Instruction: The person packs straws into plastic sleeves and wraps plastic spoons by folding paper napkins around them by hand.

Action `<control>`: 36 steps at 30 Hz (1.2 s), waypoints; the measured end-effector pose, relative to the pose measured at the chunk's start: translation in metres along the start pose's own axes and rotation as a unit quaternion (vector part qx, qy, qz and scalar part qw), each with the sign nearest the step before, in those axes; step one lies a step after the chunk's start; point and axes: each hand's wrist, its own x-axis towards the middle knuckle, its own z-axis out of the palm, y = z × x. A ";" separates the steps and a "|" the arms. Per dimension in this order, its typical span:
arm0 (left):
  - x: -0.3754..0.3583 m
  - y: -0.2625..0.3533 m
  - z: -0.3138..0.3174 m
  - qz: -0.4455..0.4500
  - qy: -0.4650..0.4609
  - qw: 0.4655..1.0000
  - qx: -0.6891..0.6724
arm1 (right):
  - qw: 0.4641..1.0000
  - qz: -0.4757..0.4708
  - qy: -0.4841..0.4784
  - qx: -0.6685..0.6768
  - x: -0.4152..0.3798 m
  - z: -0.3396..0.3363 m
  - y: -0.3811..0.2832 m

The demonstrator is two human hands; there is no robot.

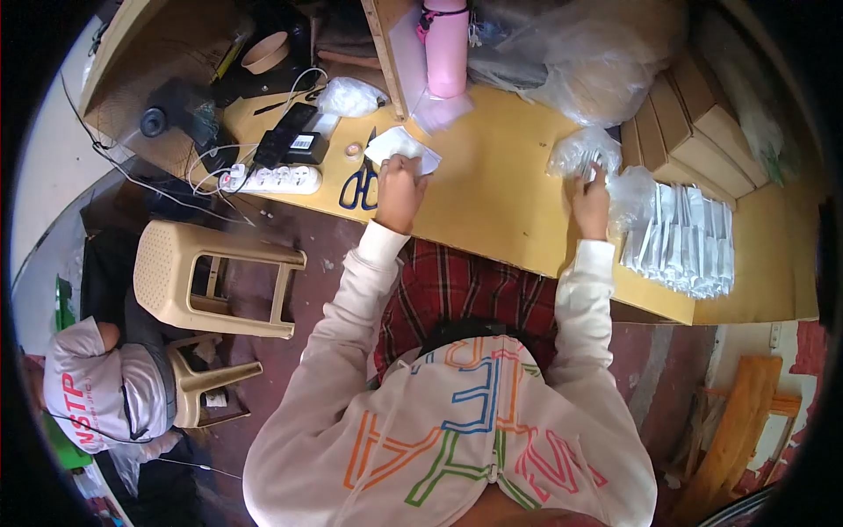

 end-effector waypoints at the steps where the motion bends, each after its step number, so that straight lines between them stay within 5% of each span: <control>1: 0.001 -0.003 0.004 -0.001 0.014 1.000 0.000 | 0.999 -0.007 -0.007 0.035 -0.012 -0.002 -0.013; 9: 0.005 -0.012 0.002 -0.006 0.036 0.996 -0.076 | 0.955 -0.071 -0.059 0.283 -0.082 0.021 -0.027; 16: 0.020 -0.011 -0.014 -0.154 0.084 0.974 -0.143 | 0.959 -0.058 -0.091 0.262 -0.092 0.029 -0.013; 20: 0.035 0.024 -0.018 -0.095 0.165 0.959 -0.210 | 0.930 -0.013 -0.103 0.352 -0.091 0.025 -0.019; 22: 0.030 0.071 -0.027 -0.076 0.087 0.952 -0.283 | 0.916 -0.013 -0.084 0.392 -0.091 0.025 -0.024; 26: 0.009 0.112 -0.017 -0.129 -0.145 0.813 -0.549 | 0.888 -0.063 -0.075 0.448 -0.092 0.018 -0.038; 29: -0.004 0.120 -0.016 -0.232 -0.152 0.648 -0.710 | 0.810 0.012 -0.143 0.569 -0.093 -0.014 -0.057; 30: -0.007 0.116 -0.014 -0.231 -0.160 0.633 -0.722 | 0.771 0.047 -0.167 0.612 -0.092 -0.020 -0.059; 33: -0.011 0.091 -0.007 -0.231 -0.165 0.570 -0.771 | 0.813 0.024 -0.182 0.553 -0.091 -0.017 -0.059; 36: -0.018 0.081 -0.009 -0.249 -0.152 0.592 -0.752 | 0.845 -0.042 -0.158 0.509 -0.084 -0.001 -0.056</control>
